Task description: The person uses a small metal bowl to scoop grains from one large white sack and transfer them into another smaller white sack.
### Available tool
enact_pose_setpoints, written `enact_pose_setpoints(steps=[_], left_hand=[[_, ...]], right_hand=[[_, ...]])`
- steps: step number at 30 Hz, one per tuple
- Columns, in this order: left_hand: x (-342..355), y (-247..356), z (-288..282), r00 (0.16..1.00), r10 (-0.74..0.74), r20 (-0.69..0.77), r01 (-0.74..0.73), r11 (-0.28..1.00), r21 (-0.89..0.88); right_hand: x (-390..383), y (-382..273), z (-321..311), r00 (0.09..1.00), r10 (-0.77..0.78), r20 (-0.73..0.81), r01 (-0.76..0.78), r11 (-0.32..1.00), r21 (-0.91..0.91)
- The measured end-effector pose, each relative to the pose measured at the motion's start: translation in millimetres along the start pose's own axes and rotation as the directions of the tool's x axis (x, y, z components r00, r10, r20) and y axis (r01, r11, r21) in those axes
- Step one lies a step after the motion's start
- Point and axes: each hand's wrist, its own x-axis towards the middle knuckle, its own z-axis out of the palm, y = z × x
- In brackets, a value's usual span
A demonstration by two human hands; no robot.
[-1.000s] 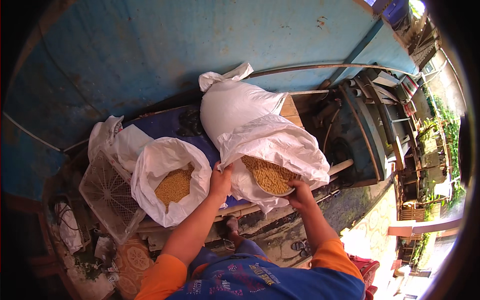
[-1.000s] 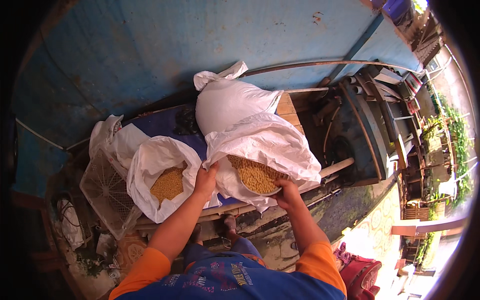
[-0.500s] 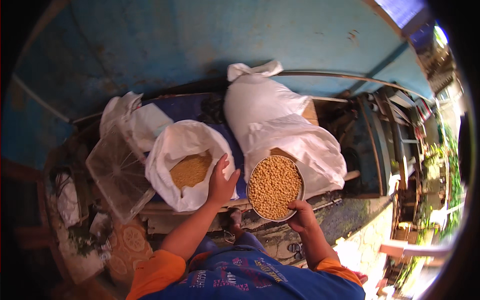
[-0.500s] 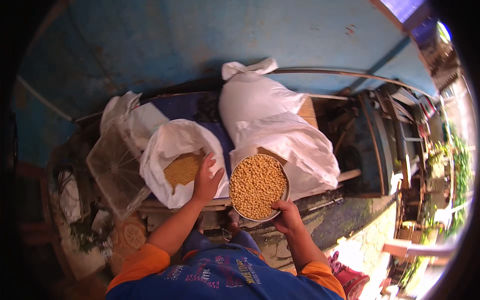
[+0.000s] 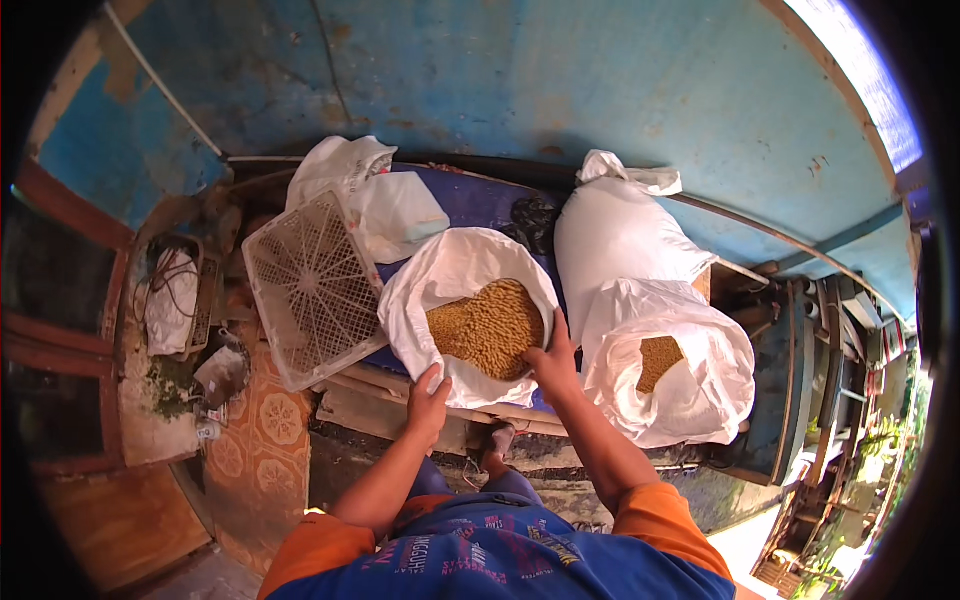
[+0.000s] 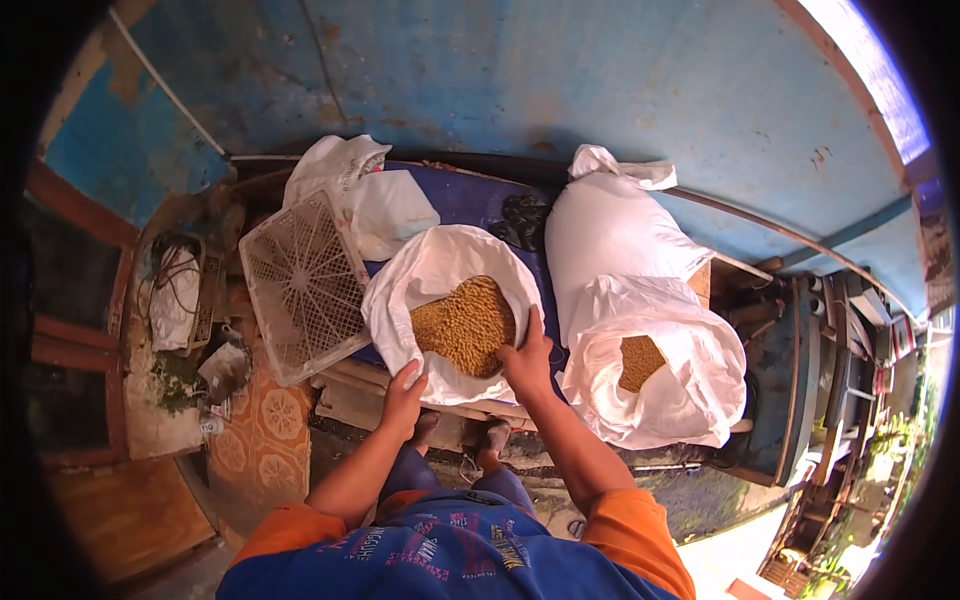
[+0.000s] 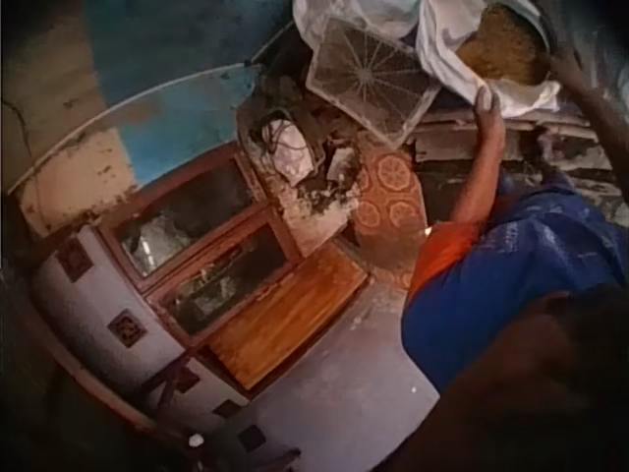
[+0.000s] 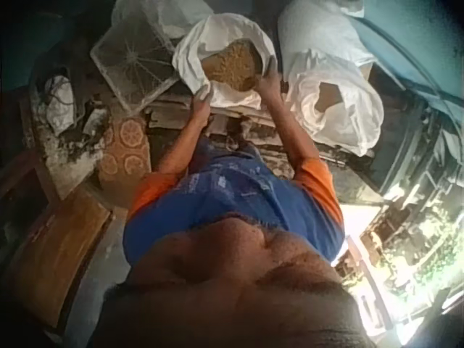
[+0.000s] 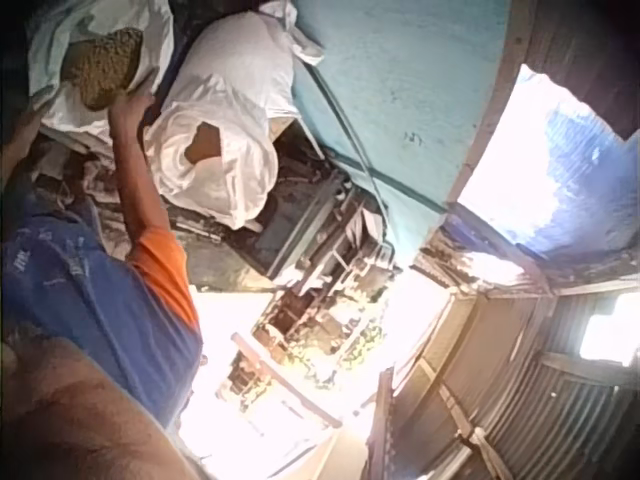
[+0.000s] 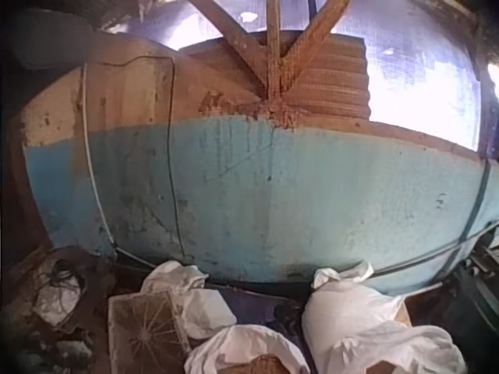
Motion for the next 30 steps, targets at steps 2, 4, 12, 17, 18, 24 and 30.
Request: enact_pose_setpoints(steps=[2, 4, 12, 17, 18, 24, 30], left_hand=[[9.5, -10.5, -3.6, 0.994, 0.105, 0.013, -0.106, 0.994, 0.035], [9.5, -9.4, -5.1, 0.997, 0.071, 0.025, -0.071, 0.997, 0.010], [22.6, -26.3, -12.5, 0.992, 0.125, 0.020, -0.123, 0.990, -0.073], [24.7, -16.1, -10.3, 0.995, 0.099, -0.028, -0.102, 0.987, -0.126], [29.4, -17.1, -9.7, 0.999, 0.044, -0.012, -0.045, 0.974, -0.221], [19.0, 33.2, 6.3, 0.976, 0.115, 0.187, -0.037, 0.925, -0.377], [22.3, 5.5, -11.2, 0.997, -0.071, 0.034, 0.079, 0.906, -0.416]], right_hand=[[8.9, -17.3, 22.0, 0.970, -0.236, -0.050, 0.204, 0.914, -0.352], [19.7, -18.6, 36.5, 0.925, -0.380, -0.013, 0.322, 0.801, -0.504], [37.6, -4.8, 49.7, 0.618, -0.760, 0.202, 0.649, 0.347, -0.677], [30.6, -6.8, 34.3, 0.374, -0.910, 0.179, 0.724, 0.166, -0.670], [26.8, -8.9, 30.5, 0.374, -0.910, 0.175, 0.721, 0.167, -0.672], [-14.6, -22.5, -0.3, 0.607, -0.749, -0.267, 0.629, 0.658, -0.415], [-80.5, -57.5, -63.9, 0.940, -0.309, -0.147, 0.329, 0.696, 0.638]])
